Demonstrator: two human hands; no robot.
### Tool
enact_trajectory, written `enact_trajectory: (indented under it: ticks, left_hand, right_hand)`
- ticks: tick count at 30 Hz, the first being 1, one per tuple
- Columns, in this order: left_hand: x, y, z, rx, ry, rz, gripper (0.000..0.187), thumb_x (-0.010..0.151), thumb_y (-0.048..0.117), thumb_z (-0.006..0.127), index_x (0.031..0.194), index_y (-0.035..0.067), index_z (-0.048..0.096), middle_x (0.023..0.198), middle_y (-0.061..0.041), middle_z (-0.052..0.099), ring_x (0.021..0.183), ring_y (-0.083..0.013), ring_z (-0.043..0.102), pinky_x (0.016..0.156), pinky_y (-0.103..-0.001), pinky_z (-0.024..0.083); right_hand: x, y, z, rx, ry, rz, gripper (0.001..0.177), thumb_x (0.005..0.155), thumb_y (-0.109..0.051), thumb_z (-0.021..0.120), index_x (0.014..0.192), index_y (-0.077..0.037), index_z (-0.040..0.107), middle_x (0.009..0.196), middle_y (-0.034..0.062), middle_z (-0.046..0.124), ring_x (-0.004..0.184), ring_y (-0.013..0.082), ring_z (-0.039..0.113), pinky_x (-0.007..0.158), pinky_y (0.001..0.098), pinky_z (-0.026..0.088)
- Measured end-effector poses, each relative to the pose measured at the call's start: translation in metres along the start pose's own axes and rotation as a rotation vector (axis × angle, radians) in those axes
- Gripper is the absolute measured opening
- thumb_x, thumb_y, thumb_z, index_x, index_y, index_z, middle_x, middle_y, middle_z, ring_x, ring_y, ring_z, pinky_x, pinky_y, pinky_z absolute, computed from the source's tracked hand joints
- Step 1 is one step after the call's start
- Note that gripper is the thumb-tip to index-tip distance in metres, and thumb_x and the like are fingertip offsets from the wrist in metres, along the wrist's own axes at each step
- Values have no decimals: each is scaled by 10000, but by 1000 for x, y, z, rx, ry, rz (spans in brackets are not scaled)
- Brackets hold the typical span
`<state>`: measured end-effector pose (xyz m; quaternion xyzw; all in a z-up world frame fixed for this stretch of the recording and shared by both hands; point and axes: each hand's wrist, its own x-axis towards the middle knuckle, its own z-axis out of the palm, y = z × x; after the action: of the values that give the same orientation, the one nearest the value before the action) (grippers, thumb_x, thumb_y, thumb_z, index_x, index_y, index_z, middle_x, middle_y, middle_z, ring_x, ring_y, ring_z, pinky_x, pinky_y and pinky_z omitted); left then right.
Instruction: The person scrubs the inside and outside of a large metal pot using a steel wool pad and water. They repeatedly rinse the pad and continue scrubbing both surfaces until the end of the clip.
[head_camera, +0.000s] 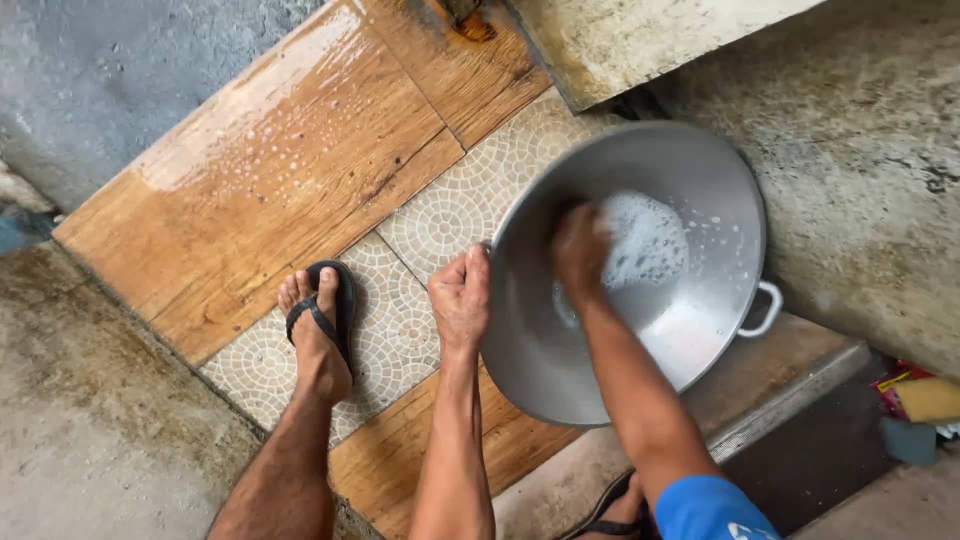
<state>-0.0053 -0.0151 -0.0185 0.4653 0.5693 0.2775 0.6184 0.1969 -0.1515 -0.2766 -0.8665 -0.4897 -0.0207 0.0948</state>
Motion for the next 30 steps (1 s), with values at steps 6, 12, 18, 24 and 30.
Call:
enact_trajectory:
  ticks: [6, 12, 18, 24, 30]
  left_hand:
    - [-10, 21, 1, -36, 57, 20, 493, 1014, 216, 592, 536, 138, 500, 472, 43, 382, 526, -98, 343, 466, -272, 292]
    - [-10, 16, 1, 0, 59, 35, 504, 1008, 232, 610, 525, 142, 500, 463, 41, 390, 513, -94, 345, 456, -276, 289]
    - [-14, 9, -3, -48, 67, 3, 506, 1019, 252, 597, 542, 111, 505, 465, -9, 404, 525, -118, 362, 469, -310, 328]
    - [-18, -17, -11, -105, 115, -51, 501, 1035, 211, 583, 544, 132, 523, 474, 32, 437, 511, -101, 363, 473, -252, 308]
    - [-7, -7, -12, -4, 81, 9, 497, 1004, 254, 613, 550, 62, 545, 464, -77, 437, 526, -144, 403, 486, -343, 366]
  right_hand:
    - [-44, 14, -42, -481, 287, 334, 524, 974, -266, 659, 1395, 27, 551, 1067, 179, 635, 846, 358, 611, 665, 485, 466]
    - [-68, -9, -1, -194, -97, 38, 458, 1028, -275, 518, 1428, -60, 573, 1313, 288, 592, 1314, 482, 508, 1070, 645, 353]
    - [-37, -73, -59, 125, -270, 224, 238, 852, -312, 594, 1036, -168, 546, 1025, 114, 552, 1055, 400, 500, 887, 576, 396]
    - [-27, -25, -24, -323, 127, 448, 214, 966, -376, 561, 1108, -216, 564, 949, 77, 551, 887, 347, 540, 740, 534, 406]
    - [-8, 16, -27, -71, -84, 236, 80, 891, -225, 588, 967, -243, 605, 885, 17, 609, 914, 340, 630, 879, 540, 425]
